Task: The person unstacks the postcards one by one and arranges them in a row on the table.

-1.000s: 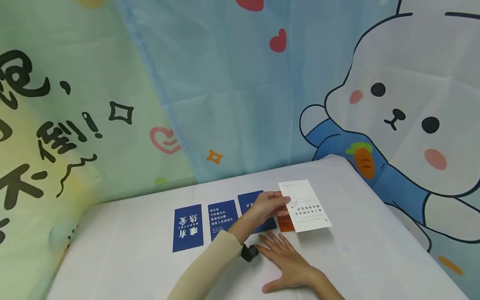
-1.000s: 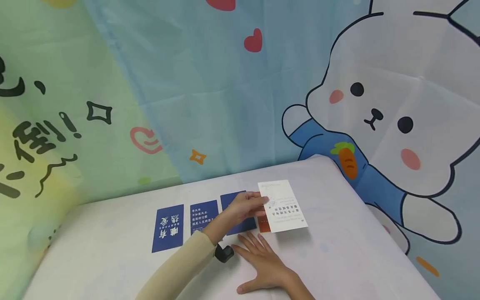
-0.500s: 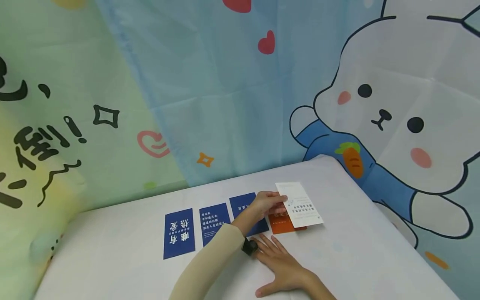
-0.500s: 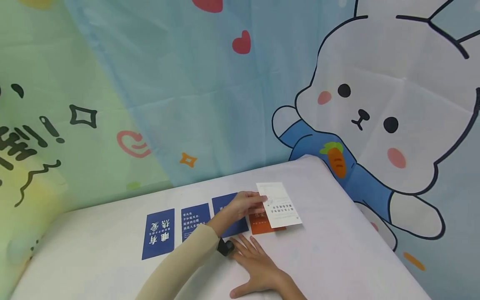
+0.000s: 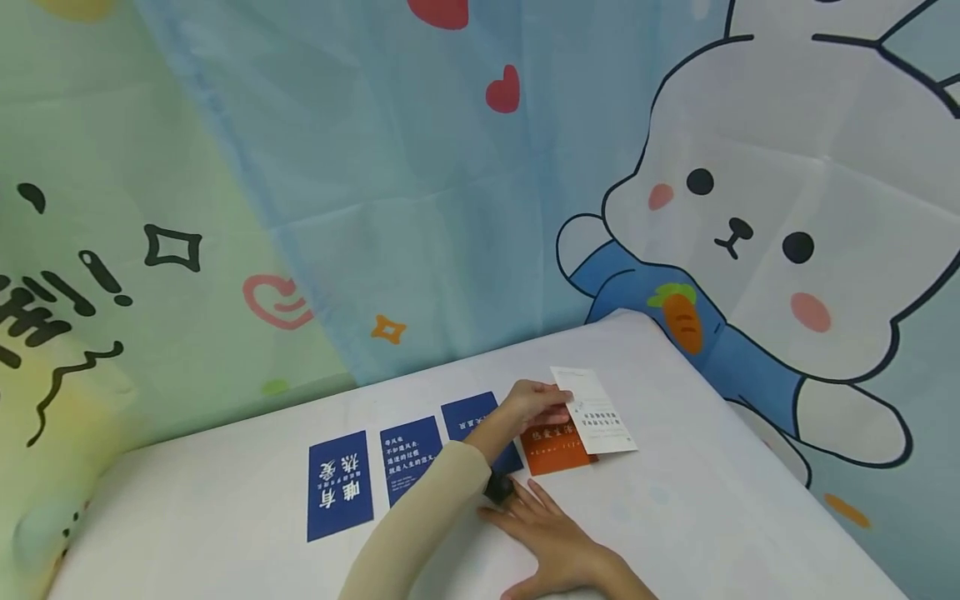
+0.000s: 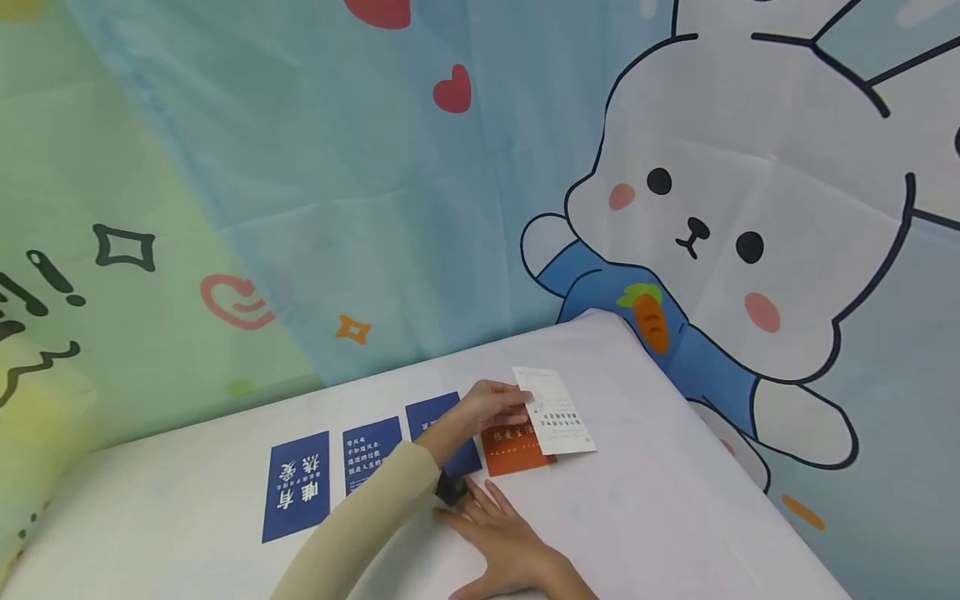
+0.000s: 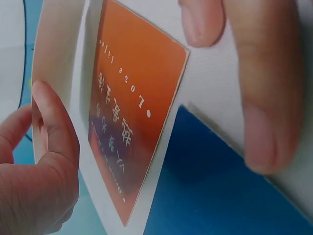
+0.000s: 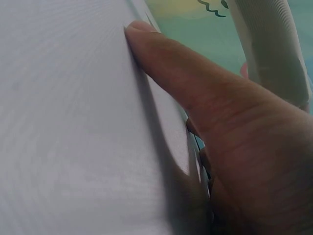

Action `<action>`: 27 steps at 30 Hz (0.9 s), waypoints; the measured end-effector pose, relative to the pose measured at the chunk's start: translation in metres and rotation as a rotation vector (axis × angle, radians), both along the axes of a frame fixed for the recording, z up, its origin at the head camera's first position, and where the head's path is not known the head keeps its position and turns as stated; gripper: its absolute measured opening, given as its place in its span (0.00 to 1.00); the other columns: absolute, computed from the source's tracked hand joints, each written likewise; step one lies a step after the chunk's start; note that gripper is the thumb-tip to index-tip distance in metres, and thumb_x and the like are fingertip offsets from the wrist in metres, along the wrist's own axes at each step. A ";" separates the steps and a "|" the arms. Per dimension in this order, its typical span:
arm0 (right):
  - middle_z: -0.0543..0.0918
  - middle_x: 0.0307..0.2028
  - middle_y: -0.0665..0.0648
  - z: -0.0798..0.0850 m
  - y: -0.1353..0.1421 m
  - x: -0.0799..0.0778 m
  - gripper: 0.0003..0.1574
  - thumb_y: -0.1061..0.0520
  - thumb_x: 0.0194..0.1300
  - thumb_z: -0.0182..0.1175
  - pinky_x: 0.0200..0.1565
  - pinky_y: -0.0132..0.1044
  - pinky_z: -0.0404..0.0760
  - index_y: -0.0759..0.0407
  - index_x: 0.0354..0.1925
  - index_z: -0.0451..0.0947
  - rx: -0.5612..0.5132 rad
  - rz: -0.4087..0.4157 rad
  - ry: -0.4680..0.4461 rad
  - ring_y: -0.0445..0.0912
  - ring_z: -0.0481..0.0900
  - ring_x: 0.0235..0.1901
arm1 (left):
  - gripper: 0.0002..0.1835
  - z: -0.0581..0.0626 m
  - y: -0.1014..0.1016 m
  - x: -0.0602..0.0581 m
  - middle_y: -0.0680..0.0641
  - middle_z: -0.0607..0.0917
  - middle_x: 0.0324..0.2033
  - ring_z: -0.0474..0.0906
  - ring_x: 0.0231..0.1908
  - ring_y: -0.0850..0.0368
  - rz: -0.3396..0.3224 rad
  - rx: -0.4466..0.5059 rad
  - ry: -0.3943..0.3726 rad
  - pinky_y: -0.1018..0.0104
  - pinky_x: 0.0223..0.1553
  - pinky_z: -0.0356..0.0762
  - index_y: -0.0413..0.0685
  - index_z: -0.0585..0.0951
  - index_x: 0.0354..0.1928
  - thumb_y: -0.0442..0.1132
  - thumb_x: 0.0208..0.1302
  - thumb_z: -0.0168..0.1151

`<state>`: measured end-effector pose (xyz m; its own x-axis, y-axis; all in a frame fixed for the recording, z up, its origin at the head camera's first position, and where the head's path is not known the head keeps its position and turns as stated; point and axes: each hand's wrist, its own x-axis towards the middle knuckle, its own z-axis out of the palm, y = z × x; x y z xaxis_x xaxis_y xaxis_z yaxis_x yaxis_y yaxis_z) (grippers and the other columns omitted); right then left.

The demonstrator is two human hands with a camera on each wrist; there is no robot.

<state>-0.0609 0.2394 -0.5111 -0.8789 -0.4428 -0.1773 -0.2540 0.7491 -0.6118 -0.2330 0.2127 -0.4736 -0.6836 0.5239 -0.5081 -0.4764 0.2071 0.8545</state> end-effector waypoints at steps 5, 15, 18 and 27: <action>0.56 0.75 0.58 0.004 0.003 0.002 0.58 0.26 0.49 0.66 0.71 0.59 0.29 0.41 0.73 0.59 0.005 0.002 0.022 0.59 0.47 0.74 | 0.12 0.001 0.009 -0.001 0.43 0.86 0.29 0.83 0.23 0.61 -0.026 0.042 -0.002 0.66 0.38 0.84 0.36 0.80 0.47 0.32 0.63 0.66; 0.58 0.74 0.58 0.003 0.001 0.004 0.57 0.26 0.50 0.64 0.71 0.58 0.38 0.43 0.73 0.60 0.003 0.009 0.086 0.60 0.49 0.74 | 0.04 -0.008 0.022 0.001 0.44 0.85 0.24 0.83 0.19 0.61 -0.030 -0.052 0.068 0.71 0.29 0.83 0.38 0.81 0.39 0.31 0.63 0.65; 0.57 0.74 0.57 0.003 -0.002 0.005 0.57 0.27 0.50 0.65 0.71 0.60 0.39 0.43 0.73 0.60 -0.010 0.006 0.058 0.59 0.49 0.74 | 0.05 -0.012 0.023 0.002 0.43 0.87 0.27 0.86 0.25 0.55 -0.030 -0.087 0.083 0.71 0.30 0.83 0.38 0.81 0.39 0.31 0.63 0.65; 0.57 0.74 0.56 0.001 0.000 0.004 0.57 0.27 0.51 0.64 0.70 0.35 0.20 0.43 0.73 0.59 -0.020 0.017 0.083 0.58 0.50 0.74 | 0.07 -0.015 0.029 0.002 0.42 0.86 0.30 0.87 0.36 0.50 -0.087 -0.092 0.074 0.68 0.37 0.83 0.37 0.80 0.42 0.31 0.63 0.65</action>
